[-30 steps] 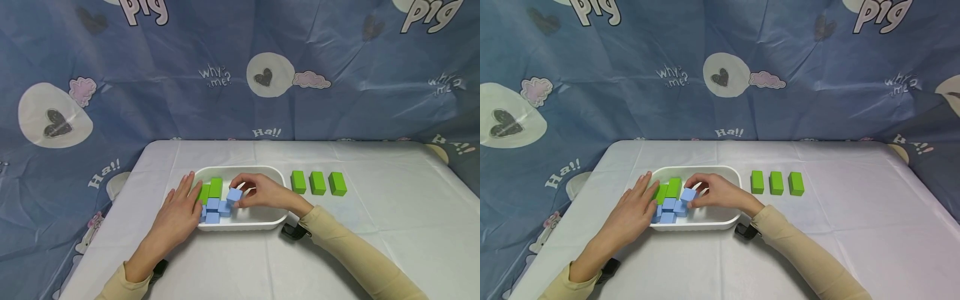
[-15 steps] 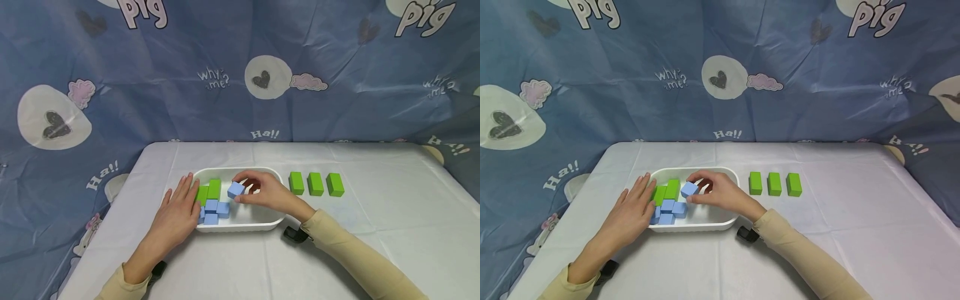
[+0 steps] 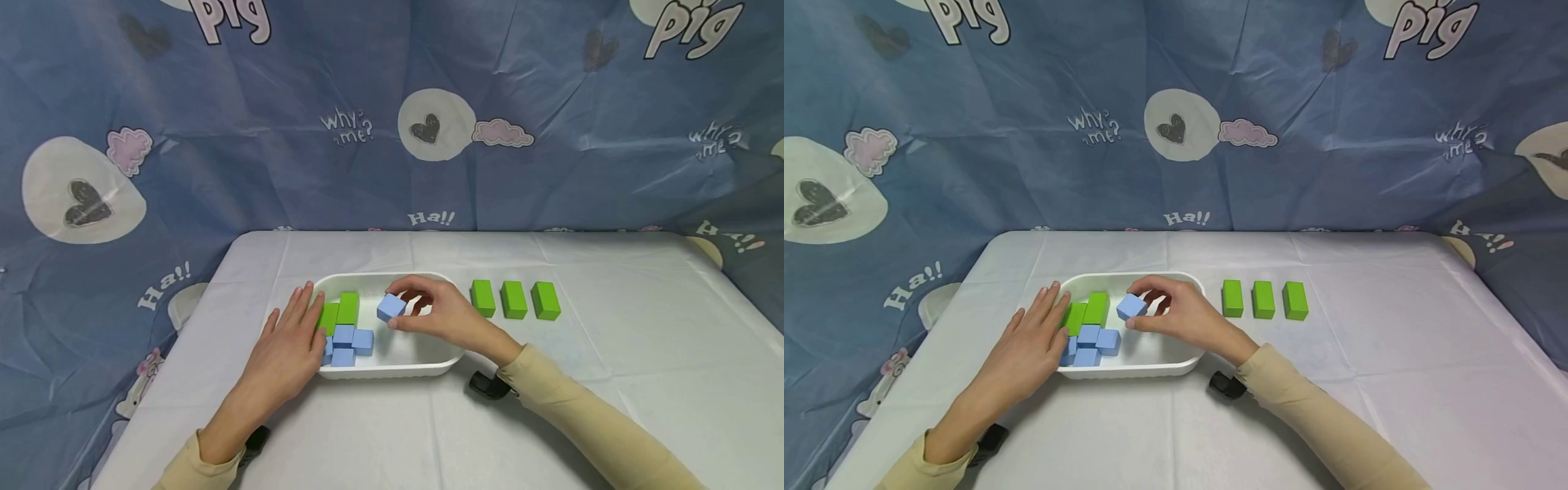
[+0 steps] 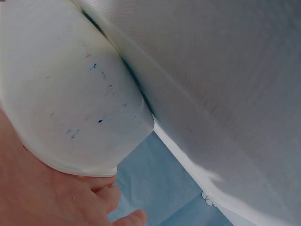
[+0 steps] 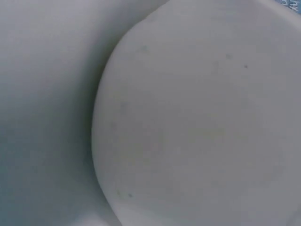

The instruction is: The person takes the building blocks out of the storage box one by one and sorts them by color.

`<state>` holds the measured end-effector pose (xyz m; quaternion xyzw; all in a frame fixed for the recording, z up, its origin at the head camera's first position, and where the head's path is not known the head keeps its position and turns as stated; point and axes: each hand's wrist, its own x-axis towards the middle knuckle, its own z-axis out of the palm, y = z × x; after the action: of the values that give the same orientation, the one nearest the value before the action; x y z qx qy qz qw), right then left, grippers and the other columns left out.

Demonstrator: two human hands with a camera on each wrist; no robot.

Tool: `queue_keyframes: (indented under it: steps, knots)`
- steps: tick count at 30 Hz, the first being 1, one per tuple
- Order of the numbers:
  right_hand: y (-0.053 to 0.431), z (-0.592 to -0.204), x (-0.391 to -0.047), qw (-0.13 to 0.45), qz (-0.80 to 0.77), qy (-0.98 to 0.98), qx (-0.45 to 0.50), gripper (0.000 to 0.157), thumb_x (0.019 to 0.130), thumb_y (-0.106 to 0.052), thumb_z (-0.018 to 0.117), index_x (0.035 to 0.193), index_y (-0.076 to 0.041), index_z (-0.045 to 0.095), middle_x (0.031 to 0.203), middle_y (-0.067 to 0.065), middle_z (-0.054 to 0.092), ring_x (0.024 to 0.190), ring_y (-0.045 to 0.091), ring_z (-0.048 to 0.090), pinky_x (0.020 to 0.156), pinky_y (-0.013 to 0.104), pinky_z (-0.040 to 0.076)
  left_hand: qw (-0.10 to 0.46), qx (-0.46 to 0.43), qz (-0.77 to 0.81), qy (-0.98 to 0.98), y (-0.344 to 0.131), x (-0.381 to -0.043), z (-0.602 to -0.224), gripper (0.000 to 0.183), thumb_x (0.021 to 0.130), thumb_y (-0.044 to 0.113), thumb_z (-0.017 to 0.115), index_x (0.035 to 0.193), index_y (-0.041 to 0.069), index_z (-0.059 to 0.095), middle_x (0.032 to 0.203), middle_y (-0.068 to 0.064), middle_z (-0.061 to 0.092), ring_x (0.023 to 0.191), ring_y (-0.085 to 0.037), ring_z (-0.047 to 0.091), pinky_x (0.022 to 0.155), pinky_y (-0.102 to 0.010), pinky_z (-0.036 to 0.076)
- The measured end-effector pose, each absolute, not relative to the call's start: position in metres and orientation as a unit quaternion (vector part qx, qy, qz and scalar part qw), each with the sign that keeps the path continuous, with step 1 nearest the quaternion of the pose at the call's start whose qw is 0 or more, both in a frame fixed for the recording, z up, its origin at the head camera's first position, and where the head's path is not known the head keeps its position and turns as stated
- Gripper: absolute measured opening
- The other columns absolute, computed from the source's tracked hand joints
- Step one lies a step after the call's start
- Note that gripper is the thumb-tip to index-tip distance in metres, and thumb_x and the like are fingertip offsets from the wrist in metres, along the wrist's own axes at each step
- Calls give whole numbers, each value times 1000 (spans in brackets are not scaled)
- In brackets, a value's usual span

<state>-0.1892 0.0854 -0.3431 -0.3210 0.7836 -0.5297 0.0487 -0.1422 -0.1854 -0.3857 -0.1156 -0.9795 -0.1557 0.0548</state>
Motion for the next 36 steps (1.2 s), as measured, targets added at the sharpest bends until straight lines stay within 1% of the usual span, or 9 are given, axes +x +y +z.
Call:
queue_keyframes:
  steps: [5, 11, 14, 20, 23, 25, 30, 33, 36]
  knots:
    - [93, -350, -195, 60, -525, 789, -315, 39, 80, -8, 81, 117, -9, 67, 104, 2, 66, 91, 26, 62, 75, 35, 52, 52, -113, -157, -980, -185, -143, -386, 57, 102, 25, 39, 154, 3, 31, 163, -13, 13, 150, -28, 9, 113, -61, 13]
    - [107, -367, -208, 61, -511, 796, -318, 41, 81, -18, 83, 119, -21, 67, 106, -4, 66, 89, 20, 63, 73, 35, 53, 51, -113, -155, -980, -186, -143, -386, 57, 102, 26, 40, 154, 3, 31, 163, -14, 13, 149, -29, 8, 113, -61, 13]
    - [113, -367, -210, 55, -508, 797, -322, 40, 81, -23, 83, 118, -24, 67, 105, -3, 67, 91, 22, 64, 74, 37, 53, 52, -114, -155, -980, -186, -143, -387, 57, 102, 25, 41, 153, 3, 32, 163, -14, 13, 149, -29, 9, 113, -61, 13]
    - [124, -365, -210, 49, -498, 805, -318, 40, 82, -31, 81, 120, -25, 66, 105, -4, 67, 98, 31, 62, 77, 41, 52, 50, -113, -154, -980, -185, -143, -386, 57, 102, 25, 40, 153, 3, 32, 163, -14, 13, 149, -29, 8, 113, -61, 14]
    - [127, -365, -209, 53, -498, 808, -310, 41, 82, -32, 81, 120, -27, 66, 105, -6, 67, 97, 30, 63, 78, 44, 52, 49, -113, -155, -980, -185, -143, -385, 57, 102, 25, 40, 153, 3, 33, 163, -14, 13, 150, -29, 8, 113, -61, 13]
    - [128, -365, -209, 54, -498, 809, -306, 41, 82, -31, 81, 120, -25, 67, 106, -6, 67, 95, 29, 63, 76, 46, 52, 50, -113, -154, -980, -185, -143, -385, 57, 102, 25, 41, 153, 3, 33, 163, -14, 13, 150, -29, 8, 113, -61, 13]
    - [128, -366, -210, 73, -506, 800, -314, 41, 82, -23, 81, 121, -17, 66, 110, -4, 65, 98, 22, 64, 79, 41, 53, 51, -113, -153, -980, -185, -143, -386, 57, 101, 25, 41, 153, 2, 32, 163, -14, 13, 150, -29, 8, 113, -61, 13]
    - [126, -366, -212, 98, -506, 794, -323, 41, 81, -19, 82, 119, -18, 66, 115, -4, 64, 100, 18, 64, 82, 35, 54, 50, -112, -154, -980, -185, -143, -386, 57, 101, 25, 41, 153, 2, 32, 163, -14, 13, 150, -29, 8, 113, -61, 13]
    - [122, -365, -213, 115, -482, 799, -341, 40, 80, -20, 83, 117, -20, 66, 116, -6, 63, 100, 16, 64, 83, 32, 54, 50, -111, -155, -980, -185, -143, -386, 57, 101, 25, 41, 153, 2, 32, 163, -14, 13, 150, -29, 8, 113, -61, 13]
